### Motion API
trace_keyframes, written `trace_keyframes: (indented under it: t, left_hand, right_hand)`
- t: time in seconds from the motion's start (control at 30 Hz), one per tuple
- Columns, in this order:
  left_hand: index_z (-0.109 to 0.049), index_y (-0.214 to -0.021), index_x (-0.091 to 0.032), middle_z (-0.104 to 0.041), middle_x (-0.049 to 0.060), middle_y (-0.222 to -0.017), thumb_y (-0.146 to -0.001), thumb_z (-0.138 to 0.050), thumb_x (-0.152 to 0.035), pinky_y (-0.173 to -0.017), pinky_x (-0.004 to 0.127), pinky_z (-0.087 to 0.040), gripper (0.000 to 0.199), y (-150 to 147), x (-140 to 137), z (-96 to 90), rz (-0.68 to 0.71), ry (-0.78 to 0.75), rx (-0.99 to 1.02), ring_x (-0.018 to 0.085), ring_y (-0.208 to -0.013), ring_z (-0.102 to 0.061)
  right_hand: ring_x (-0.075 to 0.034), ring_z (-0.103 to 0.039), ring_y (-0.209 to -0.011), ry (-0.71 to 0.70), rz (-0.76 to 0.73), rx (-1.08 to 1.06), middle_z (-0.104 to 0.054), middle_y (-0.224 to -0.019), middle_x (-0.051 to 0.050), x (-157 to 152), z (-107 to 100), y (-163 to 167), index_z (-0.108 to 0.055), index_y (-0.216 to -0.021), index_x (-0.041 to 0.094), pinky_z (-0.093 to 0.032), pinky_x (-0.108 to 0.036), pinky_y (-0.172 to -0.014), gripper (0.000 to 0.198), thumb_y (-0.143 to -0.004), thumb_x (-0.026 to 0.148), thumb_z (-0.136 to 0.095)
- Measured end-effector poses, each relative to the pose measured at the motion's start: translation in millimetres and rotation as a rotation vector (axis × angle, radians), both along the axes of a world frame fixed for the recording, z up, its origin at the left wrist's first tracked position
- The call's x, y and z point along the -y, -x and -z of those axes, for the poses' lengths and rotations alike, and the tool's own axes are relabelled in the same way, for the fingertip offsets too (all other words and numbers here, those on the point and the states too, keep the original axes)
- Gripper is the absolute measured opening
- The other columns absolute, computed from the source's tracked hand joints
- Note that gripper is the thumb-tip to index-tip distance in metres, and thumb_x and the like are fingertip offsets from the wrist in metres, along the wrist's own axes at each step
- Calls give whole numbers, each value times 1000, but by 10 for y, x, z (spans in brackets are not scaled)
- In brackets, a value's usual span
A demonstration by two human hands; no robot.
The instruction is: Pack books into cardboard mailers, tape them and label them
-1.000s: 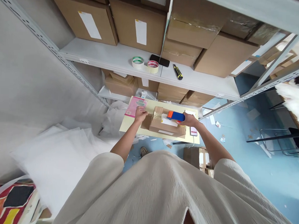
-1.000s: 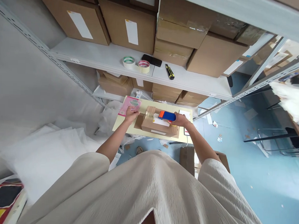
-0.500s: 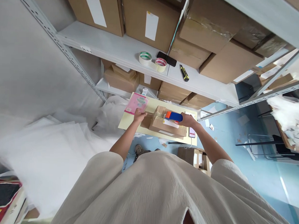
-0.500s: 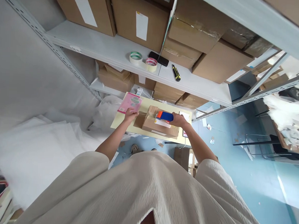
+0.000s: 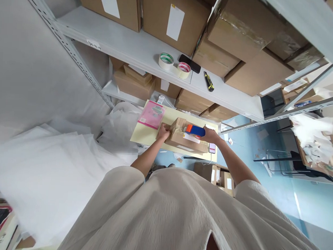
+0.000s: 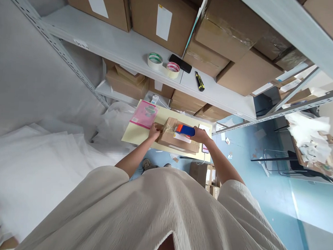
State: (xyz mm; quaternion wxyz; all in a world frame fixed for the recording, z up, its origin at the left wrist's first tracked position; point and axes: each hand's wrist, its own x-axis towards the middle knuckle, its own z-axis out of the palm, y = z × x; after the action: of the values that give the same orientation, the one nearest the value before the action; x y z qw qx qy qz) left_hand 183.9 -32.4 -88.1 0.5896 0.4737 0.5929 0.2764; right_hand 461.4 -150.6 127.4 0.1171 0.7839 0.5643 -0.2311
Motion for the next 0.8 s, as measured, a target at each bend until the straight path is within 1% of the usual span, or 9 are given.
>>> trace_keyframes:
  t: [0.13, 0.2, 0.27, 0.37, 0.47, 0.53, 0.63, 0.73, 0.8]
  left_hand:
    - [-64, -120, -24, -79, 10, -117, -78, -87, -12, -102, 37, -57, 50, 42, 15, -74, 3, -40, -48, 25, -111, -79]
    - [-65, -115, -23, -79, 11, -119, -77, -85, -10, -103, 37, -57, 44, 84, 8, -128, 1, -71, -54, 25, -112, -78]
    - [-66, -111, -23, -80, 11, -118, -82, -79, -10, -105, 36, -57, 34, 118, 6, -170, 20, -115, -1, 24, -112, -78]
    - [-70, -112, -24, -82, 9, -119, -89, -71, -14, -110, 37, -57, 25, 145, 19, -194, 117, -138, 115, 23, -116, -78]
    - [-74, -114, -25, -82, 12, -124, -91, -70, -20, -115, 45, -57, 23, 162, 34, -234, 217, -73, 84, 29, -123, -78]
    - [-76, -120, -25, -81, 14, -133, -92, -68, -20, -121, 49, -55, 29, 152, 39, -329, 222, -131, 44, 32, -132, -75]
    - [-72, -143, -26, -73, 13, -155, -91, -66, -17, -133, 48, -46, 53, 62, 56, -595, 254, -393, 72, 33, -152, -64]
    - [-62, -161, -25, -63, 13, -169, -86, -70, -16, -140, 49, -38, 77, -91, 118, -864, 479, -554, 137, 34, -164, -53]
    - [-55, -169, -22, -55, 17, -176, -84, -74, -20, -144, 53, -30, 87, -171, 189, -947, 599, -612, 110, 37, -172, -42]
  right_hand:
    - [-36, -77, -102, 10, 10, -5, -82, -113, -13, -8, -14, 15, -61, -114, 27, -57, -43, -91, 50, -85, 60, -86]
    - [-36, -77, -102, 9, 11, -9, -82, -113, -13, -13, -16, 20, -62, -115, 27, -57, -43, -90, 51, -85, 61, -86]
    - [-36, -77, -102, 9, 11, -9, -82, -113, -13, -17, -1, 10, -62, -116, 27, -57, -43, -90, 52, -85, 62, -86]
    - [-36, -78, -102, 1, 2, -1, -82, -112, -12, -21, 57, -34, -63, -117, 28, -57, -41, -88, 52, -86, 62, -86]
    - [-36, -78, -102, -12, -2, -5, -83, -112, -12, -19, 117, -80, -64, -118, 28, -57, -39, -84, 51, -86, 62, -86]
    - [-35, -78, -101, -13, 3, -18, -82, -113, -12, -19, 130, -89, -64, -117, 28, -56, -38, -82, 50, -86, 61, -86]
    - [-34, -78, -100, -18, 8, -33, -82, -114, -13, -25, 101, -67, -64, -118, 27, -55, -37, -79, 48, -87, 56, -86]
    - [-33, -78, -102, -37, 3, -59, -82, -118, -12, -32, 36, -40, -65, -120, 27, -54, -36, -79, 48, -86, 52, -87]
    - [-33, -78, -103, -57, -19, -71, -83, -119, -12, -29, -4, -36, -65, -120, 27, -55, -37, -82, 49, -85, 53, -88]
